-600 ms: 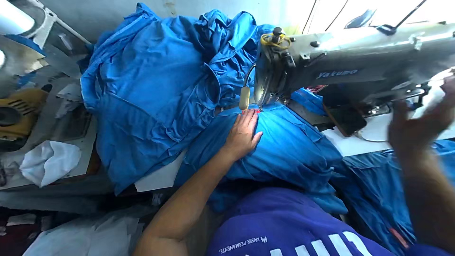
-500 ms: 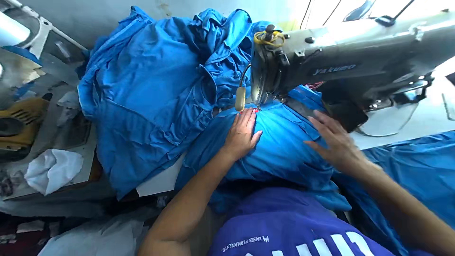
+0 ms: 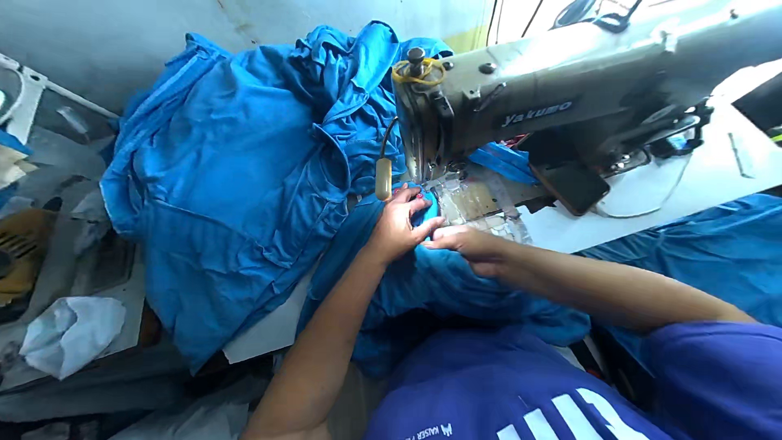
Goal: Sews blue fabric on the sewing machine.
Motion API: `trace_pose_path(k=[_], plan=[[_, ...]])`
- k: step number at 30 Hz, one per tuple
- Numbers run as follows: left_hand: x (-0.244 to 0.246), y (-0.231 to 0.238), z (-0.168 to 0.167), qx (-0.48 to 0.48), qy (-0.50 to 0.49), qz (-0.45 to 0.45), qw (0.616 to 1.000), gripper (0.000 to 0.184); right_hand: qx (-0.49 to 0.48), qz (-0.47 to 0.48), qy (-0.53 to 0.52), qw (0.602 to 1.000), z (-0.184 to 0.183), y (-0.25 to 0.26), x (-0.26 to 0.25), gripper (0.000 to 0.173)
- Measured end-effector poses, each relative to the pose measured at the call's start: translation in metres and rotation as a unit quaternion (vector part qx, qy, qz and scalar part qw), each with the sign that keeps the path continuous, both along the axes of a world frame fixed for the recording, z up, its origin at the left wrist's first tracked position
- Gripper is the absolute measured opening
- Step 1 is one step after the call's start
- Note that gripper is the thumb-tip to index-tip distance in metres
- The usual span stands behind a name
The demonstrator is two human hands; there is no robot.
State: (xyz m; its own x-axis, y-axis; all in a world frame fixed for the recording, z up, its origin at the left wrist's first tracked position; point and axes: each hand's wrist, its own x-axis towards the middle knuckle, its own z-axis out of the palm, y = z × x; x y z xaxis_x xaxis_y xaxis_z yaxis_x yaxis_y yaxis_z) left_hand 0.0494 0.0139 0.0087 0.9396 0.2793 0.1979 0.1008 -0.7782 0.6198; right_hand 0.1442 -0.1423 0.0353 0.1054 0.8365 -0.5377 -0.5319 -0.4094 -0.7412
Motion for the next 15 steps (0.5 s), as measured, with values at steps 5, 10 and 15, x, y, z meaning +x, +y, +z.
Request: trace_pose_path(k=[5,10,15], plan=[[0.009,-0.006,-0.003,0.096,0.052,0.028,0.994,0.026,0.024,-0.064,0.046,0.997,-0.003,-0.01,0.004,0.019],[0.022,0.012,-0.01,0.105,0.041,0.16,0.981,0.026,0.093,0.004,-0.257,0.962,-0.01,-0.005,0.078,0.031],[0.037,0.051,-0.023,0.079,0.018,0.247,0.966,0.025,0.014,-0.13,-0.201,0.971,0.013,0.047,0.112,0.017]])
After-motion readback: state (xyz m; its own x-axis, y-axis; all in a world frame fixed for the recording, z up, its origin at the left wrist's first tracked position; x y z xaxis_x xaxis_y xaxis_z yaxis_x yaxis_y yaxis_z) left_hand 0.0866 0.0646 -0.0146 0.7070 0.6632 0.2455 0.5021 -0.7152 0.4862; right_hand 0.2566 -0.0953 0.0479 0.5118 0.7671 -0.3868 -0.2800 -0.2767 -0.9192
